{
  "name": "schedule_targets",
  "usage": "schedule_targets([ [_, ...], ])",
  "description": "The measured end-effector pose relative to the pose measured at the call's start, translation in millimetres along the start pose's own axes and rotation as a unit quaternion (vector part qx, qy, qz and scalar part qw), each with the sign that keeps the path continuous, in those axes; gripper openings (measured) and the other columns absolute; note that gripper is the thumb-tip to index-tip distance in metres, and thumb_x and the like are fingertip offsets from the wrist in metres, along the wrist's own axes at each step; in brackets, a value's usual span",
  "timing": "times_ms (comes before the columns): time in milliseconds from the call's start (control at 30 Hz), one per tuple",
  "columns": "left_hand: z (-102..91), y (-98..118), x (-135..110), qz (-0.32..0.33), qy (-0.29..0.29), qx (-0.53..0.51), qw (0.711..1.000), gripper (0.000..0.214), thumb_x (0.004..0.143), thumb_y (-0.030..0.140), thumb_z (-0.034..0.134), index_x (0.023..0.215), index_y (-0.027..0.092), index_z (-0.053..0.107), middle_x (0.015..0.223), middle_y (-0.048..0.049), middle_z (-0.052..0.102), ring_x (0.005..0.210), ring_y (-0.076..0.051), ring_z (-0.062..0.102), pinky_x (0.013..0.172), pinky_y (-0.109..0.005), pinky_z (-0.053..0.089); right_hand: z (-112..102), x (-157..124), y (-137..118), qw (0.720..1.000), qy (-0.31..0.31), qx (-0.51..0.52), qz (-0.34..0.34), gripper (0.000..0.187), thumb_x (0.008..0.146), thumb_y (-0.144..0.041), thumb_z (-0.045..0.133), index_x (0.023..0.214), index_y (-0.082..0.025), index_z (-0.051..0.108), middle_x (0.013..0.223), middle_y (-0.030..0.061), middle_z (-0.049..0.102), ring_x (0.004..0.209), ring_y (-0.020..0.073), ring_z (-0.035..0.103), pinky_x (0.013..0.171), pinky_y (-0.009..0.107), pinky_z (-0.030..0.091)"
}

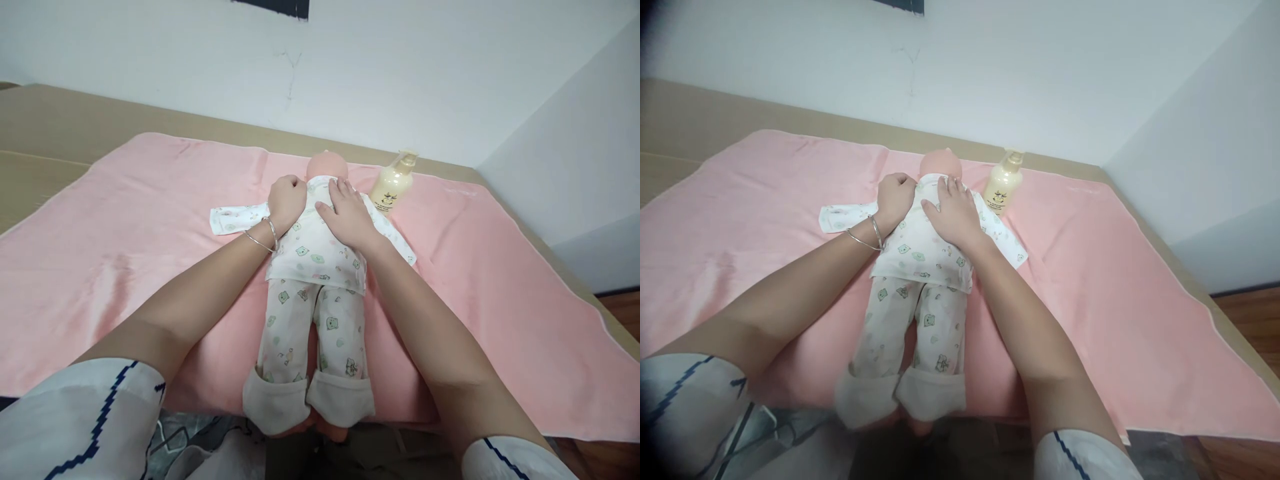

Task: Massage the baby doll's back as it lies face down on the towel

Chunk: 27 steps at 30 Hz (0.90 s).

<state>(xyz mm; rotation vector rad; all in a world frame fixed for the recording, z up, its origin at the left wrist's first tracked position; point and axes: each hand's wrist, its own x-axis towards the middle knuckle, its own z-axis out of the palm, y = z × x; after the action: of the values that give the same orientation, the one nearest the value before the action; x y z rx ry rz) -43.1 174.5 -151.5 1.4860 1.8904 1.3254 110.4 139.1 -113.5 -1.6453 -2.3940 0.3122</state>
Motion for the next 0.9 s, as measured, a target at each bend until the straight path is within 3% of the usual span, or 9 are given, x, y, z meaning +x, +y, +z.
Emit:
schedule_targets([
  [167,-1.2,2.6,-1.8,-0.009,0.002,0.0,1.0,0.024,0.086,0.02,0.046,0.062,0.019,0.049,0.066,-0.0012,0.05,0.069,-0.015,0.044,0.069,-0.031,0.034,4.1,-23.7,-30.4,0.996,0.007,-0.068,0.054,0.073,0.11,-0.039,0.031,0.168,0.004,0.021,0.171,0.0283,0.019,0.164,0.0395,0.019,0.138,0.053,0.02],
  [333,-1.5,2.3,-2.3,-0.004,0.009,-0.011,1.0,0.026,0.085,0.018,0.048,0.059,0.019,0.043,0.063,0.0005,0.042,0.064,-0.013,0.037,0.065,-0.031,0.031,16.3,-40.3,-50.9,0.992,0.058,-0.109,-0.017,0.064,0.107,-0.032,0.037,0.165,-0.003,0.037,0.171,0.0238,0.024,0.162,0.045,0.022,0.135,0.06,0.022],
  [433,-1.3,-0.1,-0.6,-0.003,0.003,0.003,1.0,0.026,0.085,0.018,0.047,0.06,0.02,0.041,0.062,0.0007,0.042,0.063,-0.012,0.036,0.064,-0.031,0.029,17.2,-33.2,-43.8,0.994,0.051,-0.081,-0.053,0.062,0.105,-0.027,0.037,0.164,-0.007,0.041,0.172,0.0176,0.024,0.164,0.0402,0.019,0.137,0.06,0.018],
  [600,-6.0,6.4,-3.6,0.024,-0.021,0.085,0.996,0.025,0.091,0.022,0.042,0.071,0.018,0.056,0.082,-0.0067,0.066,0.08,-0.019,0.058,0.078,-0.033,0.044,11.2,-4.7,-14.1,0.998,0.024,0.001,-0.059,0.066,0.103,-0.03,0.035,0.168,-0.015,0.035,0.176,0.0082,0.018,0.167,0.0311,0.013,0.139,0.059,0.012],
  [767,-14.2,34.8,-33.1,0.124,-0.118,0.258,0.951,0.038,0.098,0.017,0.032,0.102,0.009,0.069,0.115,-0.0215,0.073,0.116,-0.032,0.067,0.105,-0.044,0.051,7.4,9.7,3.5,0.998,0.032,0.046,0.042,0.072,0.106,-0.04,0.033,0.169,-0.005,0.026,0.175,0.0162,0.018,0.167,0.0313,0.016,0.139,0.053,0.015],
  [900,-13.6,42.5,-55.8,0.185,-0.118,0.301,0.928,0.044,0.097,0.009,0.031,0.123,0.001,0.065,0.134,-0.0253,0.066,0.139,-0.034,0.057,0.122,-0.045,0.043,2.5,7.5,9.4,0.999,0.038,0.015,0.022,0.068,0.108,-0.038,0.027,0.165,-0.001,0.032,0.168,0.0214,0.033,0.16,0.0327,0.031,0.135,0.054,0.023],
])
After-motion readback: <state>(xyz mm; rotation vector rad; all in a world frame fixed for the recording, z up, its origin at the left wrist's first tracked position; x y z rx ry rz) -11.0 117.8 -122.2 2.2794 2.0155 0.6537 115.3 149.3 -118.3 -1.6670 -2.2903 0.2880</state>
